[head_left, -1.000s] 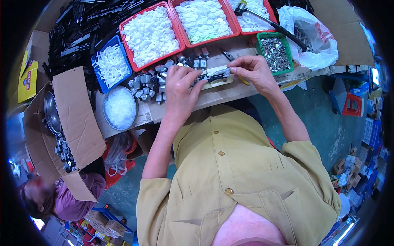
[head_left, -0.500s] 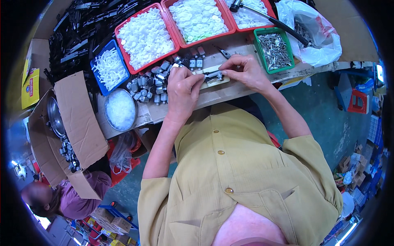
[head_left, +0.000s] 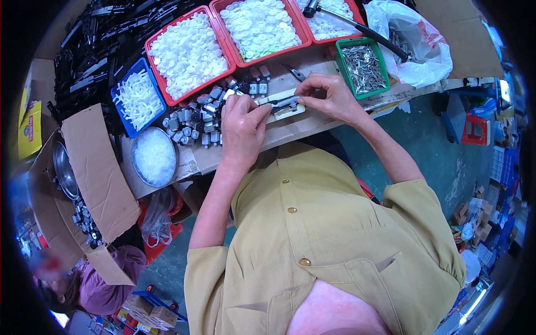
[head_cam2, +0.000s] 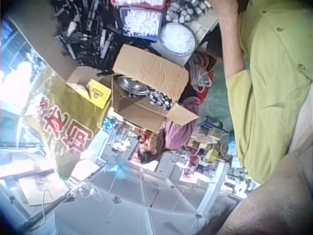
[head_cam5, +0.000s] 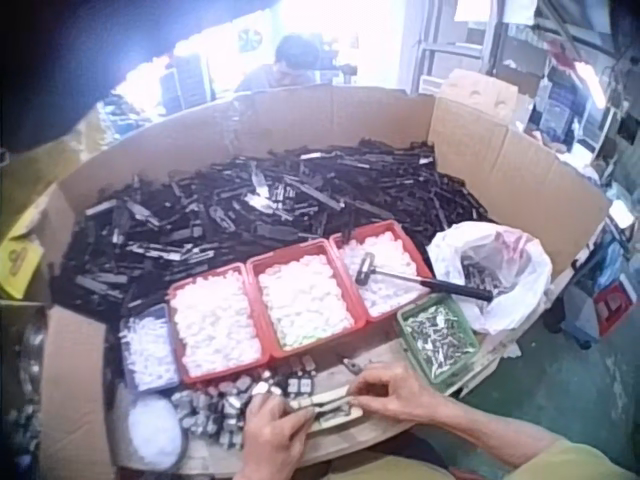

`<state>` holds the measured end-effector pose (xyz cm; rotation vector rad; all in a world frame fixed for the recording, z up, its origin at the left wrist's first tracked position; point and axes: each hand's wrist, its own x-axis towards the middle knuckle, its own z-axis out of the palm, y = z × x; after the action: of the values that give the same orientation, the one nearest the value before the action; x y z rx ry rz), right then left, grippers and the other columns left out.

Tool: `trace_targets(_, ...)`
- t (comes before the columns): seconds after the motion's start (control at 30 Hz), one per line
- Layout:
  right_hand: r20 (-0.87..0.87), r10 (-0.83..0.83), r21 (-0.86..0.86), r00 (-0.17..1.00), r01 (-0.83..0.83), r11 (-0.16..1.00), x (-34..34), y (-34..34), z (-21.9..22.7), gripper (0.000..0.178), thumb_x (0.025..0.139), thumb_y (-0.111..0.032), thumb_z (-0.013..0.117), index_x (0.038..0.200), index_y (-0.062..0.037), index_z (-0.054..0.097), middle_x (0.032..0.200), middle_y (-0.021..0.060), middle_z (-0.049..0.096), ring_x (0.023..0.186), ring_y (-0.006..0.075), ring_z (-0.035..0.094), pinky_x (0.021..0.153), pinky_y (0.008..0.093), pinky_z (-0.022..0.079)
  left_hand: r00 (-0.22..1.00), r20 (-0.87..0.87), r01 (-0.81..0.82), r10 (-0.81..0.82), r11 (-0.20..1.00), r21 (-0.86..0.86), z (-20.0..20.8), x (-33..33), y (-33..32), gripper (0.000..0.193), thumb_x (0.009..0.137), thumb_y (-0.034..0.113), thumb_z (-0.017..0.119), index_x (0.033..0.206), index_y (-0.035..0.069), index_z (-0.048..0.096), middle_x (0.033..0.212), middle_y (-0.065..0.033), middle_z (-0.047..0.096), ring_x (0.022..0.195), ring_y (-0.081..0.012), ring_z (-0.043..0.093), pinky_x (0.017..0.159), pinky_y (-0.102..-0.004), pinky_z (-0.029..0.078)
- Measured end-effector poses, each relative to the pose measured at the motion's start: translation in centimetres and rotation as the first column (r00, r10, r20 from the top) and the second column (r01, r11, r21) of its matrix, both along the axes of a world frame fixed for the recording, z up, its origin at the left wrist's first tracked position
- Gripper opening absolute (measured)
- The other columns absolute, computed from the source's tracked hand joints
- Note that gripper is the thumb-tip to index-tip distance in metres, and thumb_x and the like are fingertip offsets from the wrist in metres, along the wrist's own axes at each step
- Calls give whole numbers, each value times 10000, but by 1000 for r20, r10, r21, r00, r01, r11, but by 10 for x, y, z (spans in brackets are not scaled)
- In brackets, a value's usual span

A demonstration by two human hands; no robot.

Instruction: The person assembles small metal lock cylinders at a workbench. They insert pins and white plastic components into the cylinders, use a hammer to tap them into place, and occasionally use pliers to adjust parts. The assembled units are placed into a cardboard box.

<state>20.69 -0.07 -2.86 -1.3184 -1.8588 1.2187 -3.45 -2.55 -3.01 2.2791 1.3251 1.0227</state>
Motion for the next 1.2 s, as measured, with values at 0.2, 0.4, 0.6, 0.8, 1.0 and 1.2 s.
trace_targets(0.2, 91, 6, 242, 996, -28, 970, -3, -6, 1, 247, 758, -101, 794, 941, -3, 661, 888, 76, 582, 794, 185, 600, 669, 306, 467, 998, -56, 18, -17, 1000, 19, 3, 1, -2, 133, 739, 29, 743, 869, 54, 741, 752, -86, 531, 768, -274, 528, 685, -397, 421)
trace_targets(0.4, 147, 52, 315, 988, -96, 944, -5, -5, 4, 278, 777, -161, 787, 958, -12, 637, 933, 121, 577, 837, 286, 640, 729, 399, 513, 996, -90, 7, -5, 1000, 23, 5, 1, -5, 208, 700, -2, 706, 896, 61, 726, 780, -61, 528, 812, -255, 541, 703, -395, 414)
trace_targets(0.6, 166, 37, 565, 985, -126, 815, 10, 60, 51, 269, 835, -191, 743, 1015, -10, 659, 939, 126, 623, 856, 251, 644, 760, 362, 516, 994, -104, 24, -23, 1000, 9, 6, 0, -4, 218, 720, 10, 723, 933, 57, 724, 839, -65, 580, 851, -259, 558, 722, -399, 431)
trace_targets(0.8, 309, -333, 753, 891, -15, 658, 21, 211, 51, 245, 833, -153, 703, 1048, -39, 676, 959, 123, 655, 914, 276, 670, 794, 395, 531, 998, -64, -30, 27, 999, -45, 11, 1, -10, 173, 770, 50, 755, 937, 27, 712, 918, -100, 606, 888, -287, 564, 790, -413, 455)
trace_targets(1.0, 546, -628, 764, 555, -24, 644, 76, 282, 32, 337, 787, -87, 675, 1123, -100, 684, 1067, 105, 683, 1037, 330, 656, 876, 505, 522, 998, -34, -61, 61, 998, 9, 19, -9, -13, 187, 755, 35, 763, 933, 17, 712, 961, -116, 612, 903, -296, 567, 784, -409, 461)
trace_targets(1.2, 483, -551, 735, 681, 26, 677, 83, 289, 42, 338, 805, -185, 736, 1112, -56, 676, 995, 114, 702, 961, 283, 681, 833, 454, 543, 997, -24, -79, 79, 997, 11, 17, -23, -13, 192, 745, 8, 760, 931, 14, 713, 962, -118, 615, 899, -301, 567, 783, -418, 462)
